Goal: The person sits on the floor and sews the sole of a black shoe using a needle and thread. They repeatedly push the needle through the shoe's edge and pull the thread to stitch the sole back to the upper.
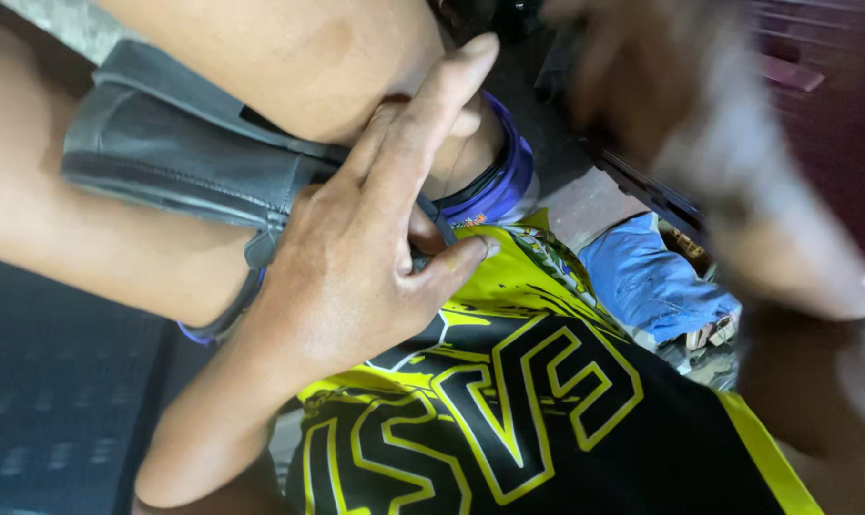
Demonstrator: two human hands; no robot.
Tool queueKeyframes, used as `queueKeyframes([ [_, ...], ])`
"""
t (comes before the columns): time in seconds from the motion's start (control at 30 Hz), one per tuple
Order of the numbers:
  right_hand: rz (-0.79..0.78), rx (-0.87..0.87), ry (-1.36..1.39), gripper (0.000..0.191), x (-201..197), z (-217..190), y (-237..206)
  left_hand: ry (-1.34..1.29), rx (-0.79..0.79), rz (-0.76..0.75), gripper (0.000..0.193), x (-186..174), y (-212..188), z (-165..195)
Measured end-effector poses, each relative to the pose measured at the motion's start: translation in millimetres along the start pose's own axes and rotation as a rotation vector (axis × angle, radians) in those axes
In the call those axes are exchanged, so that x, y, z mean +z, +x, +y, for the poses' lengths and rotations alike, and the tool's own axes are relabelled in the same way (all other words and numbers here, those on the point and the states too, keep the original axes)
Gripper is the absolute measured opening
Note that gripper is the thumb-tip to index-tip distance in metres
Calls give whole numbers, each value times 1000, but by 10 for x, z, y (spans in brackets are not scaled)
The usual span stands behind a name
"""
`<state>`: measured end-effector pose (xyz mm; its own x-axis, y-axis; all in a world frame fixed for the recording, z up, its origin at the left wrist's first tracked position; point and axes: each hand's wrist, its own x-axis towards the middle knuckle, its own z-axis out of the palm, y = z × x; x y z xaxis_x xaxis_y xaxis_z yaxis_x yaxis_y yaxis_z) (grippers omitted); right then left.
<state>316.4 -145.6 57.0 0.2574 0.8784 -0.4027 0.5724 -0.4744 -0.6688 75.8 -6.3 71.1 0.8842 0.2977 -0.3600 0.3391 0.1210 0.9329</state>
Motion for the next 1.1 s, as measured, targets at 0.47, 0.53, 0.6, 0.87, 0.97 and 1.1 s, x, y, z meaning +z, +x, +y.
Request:
queueKeyframes([
  [0.47, -353, -61, 597, 36, 634, -160, -450, 56, 230, 36, 74, 6, -170, -199],
  [0.53, -303, 22, 895, 44, 624, -108, -448, 130, 284, 193, 64, -74, -420, -233],
  [0.6, -140, 160, 1072, 56, 580, -59, -448, 293, 234, 597, 54, -204, -677, -287],
  [0.87, -349, 35, 907, 69, 826, -300, -407, 232, -475, -102, 33, -622, -671, -787],
  [0.97, -320, 71, 780, 69, 892, -386, -399, 453, -159, -187, 32, -692, -530, -862],
  [1.1, -270, 41, 766, 61, 892, -355, -409, 344, -50, -110, 27, -666, -523, -770],
])
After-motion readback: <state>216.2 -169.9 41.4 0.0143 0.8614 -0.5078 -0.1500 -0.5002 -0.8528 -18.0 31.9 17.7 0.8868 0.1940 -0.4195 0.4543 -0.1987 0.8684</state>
